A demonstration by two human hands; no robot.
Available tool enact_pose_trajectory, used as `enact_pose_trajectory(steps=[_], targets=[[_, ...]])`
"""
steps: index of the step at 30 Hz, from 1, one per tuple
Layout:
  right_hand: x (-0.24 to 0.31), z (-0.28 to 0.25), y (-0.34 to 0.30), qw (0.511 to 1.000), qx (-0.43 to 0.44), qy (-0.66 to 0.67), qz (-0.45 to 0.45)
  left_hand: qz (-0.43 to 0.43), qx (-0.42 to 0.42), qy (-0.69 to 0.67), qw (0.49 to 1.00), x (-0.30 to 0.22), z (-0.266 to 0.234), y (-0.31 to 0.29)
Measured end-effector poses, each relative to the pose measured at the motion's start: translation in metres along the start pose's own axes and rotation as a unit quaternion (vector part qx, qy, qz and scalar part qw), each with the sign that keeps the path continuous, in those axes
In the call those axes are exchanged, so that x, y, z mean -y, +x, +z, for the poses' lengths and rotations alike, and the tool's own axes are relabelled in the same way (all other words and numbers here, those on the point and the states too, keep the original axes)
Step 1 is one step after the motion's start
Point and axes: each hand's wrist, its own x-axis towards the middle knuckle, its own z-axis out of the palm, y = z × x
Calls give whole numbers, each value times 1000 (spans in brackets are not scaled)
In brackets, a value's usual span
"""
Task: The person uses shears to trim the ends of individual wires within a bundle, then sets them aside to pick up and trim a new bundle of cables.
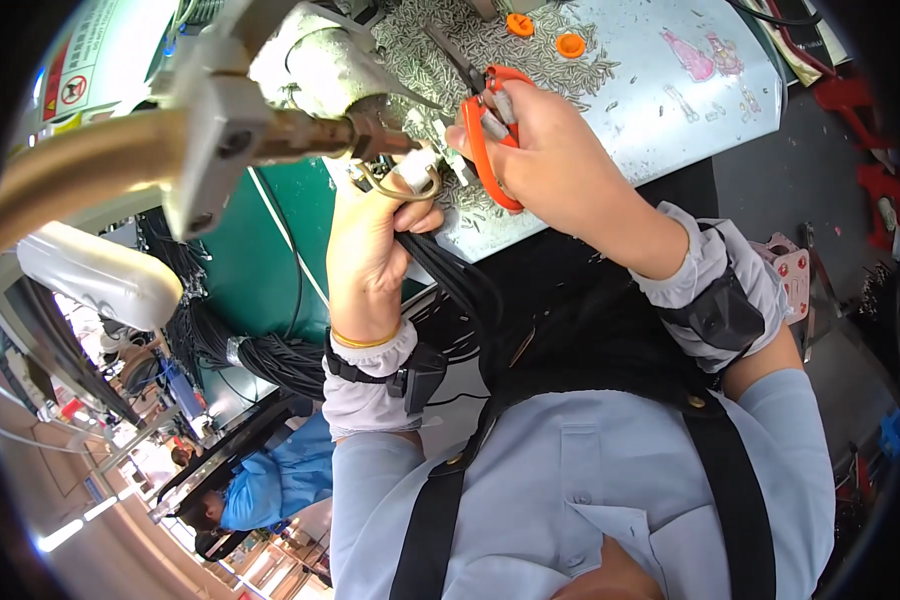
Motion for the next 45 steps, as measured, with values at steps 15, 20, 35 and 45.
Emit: enact_pose_trajectory(steps=[15,20,35,45], targets=[[-6,5,-1,999,-16,11,-37,42,-9,26,999,3,6,-6],[-5,1,-4,999,2,46,-11,54,-22,37,998,3,12,-14],[23,-23,-57,965,14,-192,-179,185,-39,207,960,44,54,-70],[5,-22,-59,878,-41,-272,-392,35,13,-67,997,42,34,-72]])
